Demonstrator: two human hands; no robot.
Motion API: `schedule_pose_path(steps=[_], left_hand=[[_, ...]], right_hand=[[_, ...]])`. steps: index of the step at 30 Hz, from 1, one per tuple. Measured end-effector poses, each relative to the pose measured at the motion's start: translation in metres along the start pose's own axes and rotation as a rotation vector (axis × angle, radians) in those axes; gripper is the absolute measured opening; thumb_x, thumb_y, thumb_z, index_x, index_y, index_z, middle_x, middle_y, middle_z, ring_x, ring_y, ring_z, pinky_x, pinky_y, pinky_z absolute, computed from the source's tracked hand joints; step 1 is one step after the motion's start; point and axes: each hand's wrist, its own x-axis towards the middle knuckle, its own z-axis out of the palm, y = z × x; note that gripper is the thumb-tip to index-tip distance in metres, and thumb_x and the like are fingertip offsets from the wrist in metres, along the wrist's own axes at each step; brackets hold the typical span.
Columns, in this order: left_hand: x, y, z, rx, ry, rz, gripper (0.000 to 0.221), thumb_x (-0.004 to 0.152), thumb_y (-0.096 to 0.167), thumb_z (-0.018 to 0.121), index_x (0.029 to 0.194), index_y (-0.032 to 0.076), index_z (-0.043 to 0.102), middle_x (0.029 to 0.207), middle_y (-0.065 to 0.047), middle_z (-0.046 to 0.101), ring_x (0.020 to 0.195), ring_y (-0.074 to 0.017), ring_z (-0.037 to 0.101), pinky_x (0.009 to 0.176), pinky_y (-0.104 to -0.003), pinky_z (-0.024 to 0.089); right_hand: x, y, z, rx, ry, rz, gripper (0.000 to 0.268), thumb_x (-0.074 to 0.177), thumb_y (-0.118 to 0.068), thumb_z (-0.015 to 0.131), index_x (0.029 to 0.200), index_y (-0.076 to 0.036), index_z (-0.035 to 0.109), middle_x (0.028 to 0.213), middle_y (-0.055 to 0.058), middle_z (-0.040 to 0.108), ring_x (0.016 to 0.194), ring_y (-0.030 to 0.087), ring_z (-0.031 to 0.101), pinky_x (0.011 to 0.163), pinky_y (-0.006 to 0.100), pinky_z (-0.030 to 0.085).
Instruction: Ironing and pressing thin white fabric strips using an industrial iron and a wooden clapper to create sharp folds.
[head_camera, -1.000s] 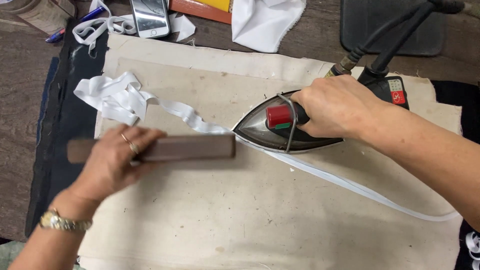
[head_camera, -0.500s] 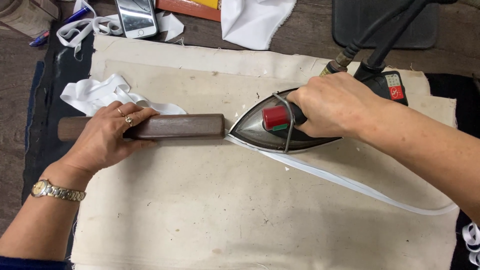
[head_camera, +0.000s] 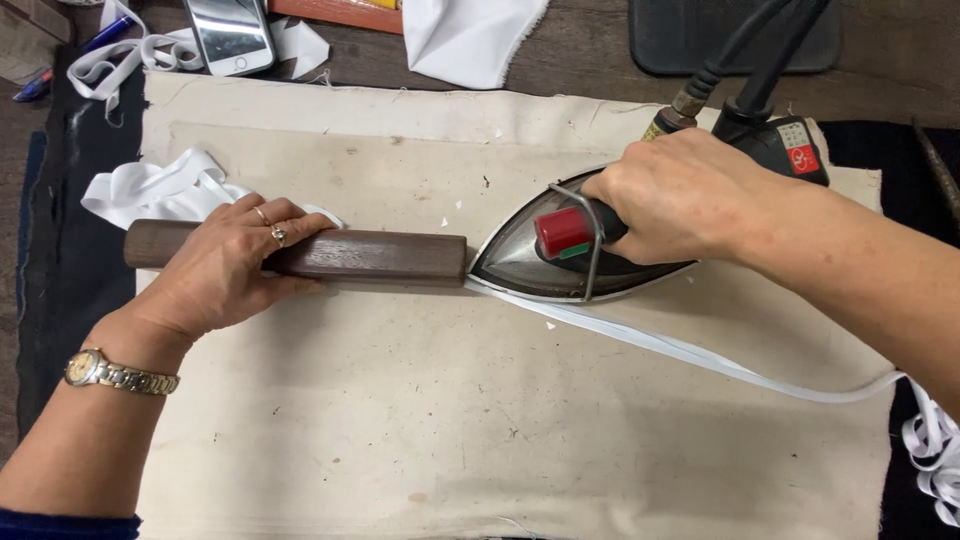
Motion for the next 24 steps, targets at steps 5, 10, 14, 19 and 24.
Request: schedule_pose_path(steps=[5,10,14,19,24], left_hand=[[0.012,0.014,0.004,-0.045,-0.031,0.026,0.065,0.067,0.014,0.073,0.13,0.014,0.058,0.107,-0.004,0.062,0.084,-0.0287,0.055,0.08,-0.041,0.044],[0.021,0.026,0.011,-0.006,-0.062,0.019,0.065,0.069,0.022,0.073,0.132,0.02,0.056,0.111,0.0,0.062,0.089,-0.0276,0.055,0.069,-0.045,0.043],[0.028,0.038,0.011,-0.056,-0.059,0.048,0.063,0.07,0.017,0.072,0.131,0.016,0.057,0.108,-0.003,0.062,0.085,-0.0288,0.054,0.08,-0.043,0.044],[0.039,0.053,0.018,-0.068,-0.062,0.094,0.067,0.067,0.012,0.071,0.132,0.013,0.056,0.111,-0.005,0.062,0.091,-0.0298,0.055,0.083,-0.043,0.044],[0.055,0.075,0.021,-0.065,-0.12,0.092,0.067,0.068,0.015,0.073,0.133,0.015,0.055,0.108,-0.001,0.062,0.087,-0.0277,0.053,0.08,-0.042,0.044]], right_hand=[[-0.013,0.012,0.009,0.0,-0.035,0.024,0.016,0.08,-0.039,0.057,0.081,-0.024,0.064,0.068,0.003,0.068,0.069,0.03,0.064,0.063,0.042,0.05],[-0.026,0.026,0.022,-0.013,-0.024,0.027,0.016,0.08,-0.04,0.055,0.081,-0.026,0.063,0.069,0.003,0.069,0.071,0.032,0.065,0.063,0.043,0.05],[-0.037,0.039,0.033,-0.016,-0.042,0.035,0.014,0.079,-0.039,0.055,0.075,-0.027,0.06,0.063,-0.002,0.066,0.066,0.026,0.063,0.062,0.038,0.048],[-0.049,0.053,0.047,-0.021,-0.076,0.055,0.013,0.08,-0.038,0.053,0.073,-0.028,0.058,0.06,-0.005,0.065,0.063,0.022,0.062,0.062,0.035,0.047],[-0.062,0.065,0.061,-0.065,-0.09,0.066,0.015,0.081,-0.041,0.055,0.073,-0.028,0.057,0.056,-0.006,0.061,0.055,0.019,0.056,0.057,0.032,0.047]])
